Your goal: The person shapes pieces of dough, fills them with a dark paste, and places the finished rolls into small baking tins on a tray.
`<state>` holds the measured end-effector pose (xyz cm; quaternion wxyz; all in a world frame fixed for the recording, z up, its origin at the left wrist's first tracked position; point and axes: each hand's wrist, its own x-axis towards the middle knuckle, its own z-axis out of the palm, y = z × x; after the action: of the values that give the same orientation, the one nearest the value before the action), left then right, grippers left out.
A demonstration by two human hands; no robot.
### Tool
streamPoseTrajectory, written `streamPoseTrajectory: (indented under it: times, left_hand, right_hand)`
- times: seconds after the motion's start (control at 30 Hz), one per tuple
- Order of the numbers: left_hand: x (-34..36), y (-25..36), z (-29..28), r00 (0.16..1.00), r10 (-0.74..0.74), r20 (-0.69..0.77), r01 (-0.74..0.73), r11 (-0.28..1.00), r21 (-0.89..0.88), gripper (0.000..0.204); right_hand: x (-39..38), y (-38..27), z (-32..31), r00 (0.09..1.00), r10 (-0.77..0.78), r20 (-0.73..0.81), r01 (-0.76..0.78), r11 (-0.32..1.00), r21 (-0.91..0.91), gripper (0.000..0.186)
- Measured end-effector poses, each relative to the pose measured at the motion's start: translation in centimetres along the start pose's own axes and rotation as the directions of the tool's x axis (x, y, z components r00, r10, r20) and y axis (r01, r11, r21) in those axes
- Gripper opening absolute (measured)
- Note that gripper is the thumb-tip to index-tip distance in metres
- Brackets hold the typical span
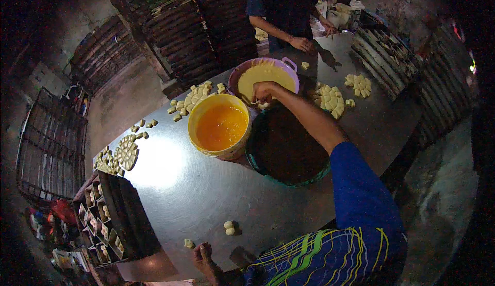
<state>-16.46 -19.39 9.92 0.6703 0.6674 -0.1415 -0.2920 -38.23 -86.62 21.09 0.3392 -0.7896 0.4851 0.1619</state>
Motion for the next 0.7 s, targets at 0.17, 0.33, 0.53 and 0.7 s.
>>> streamPoseTrajectory:
  times: [0.17,0.33,0.53,0.7]
  left_hand:
    - [-1.8,5.0,6.4,0.999,0.011,-0.039,-0.01,1.0,0.012,0.013]
    - [-1.9,7.1,8.8,0.999,0.038,-0.028,-0.038,0.999,-0.001,0.014]
    - [-2.0,7.7,9.1,1.0,0.007,0.019,-0.007,1.0,-0.026,0.014]
    - [-3.1,8.3,11.5,0.988,-0.109,0.112,0.133,0.965,-0.227,0.013]
  right_hand:
    - [-0.8,0.5,-0.7,0.999,-0.036,0.026,0.035,0.998,0.055,0.05]
    - [-0.6,2.1,-1.0,0.999,-0.036,0.004,0.034,0.973,0.228,0.044]
    - [-3.9,4.3,-1.9,0.971,-0.236,-0.042,0.183,0.613,0.768,0.039]
    - [-13.0,0.0,1.7,0.793,-0.545,-0.271,0.369,0.077,0.926,0.046]
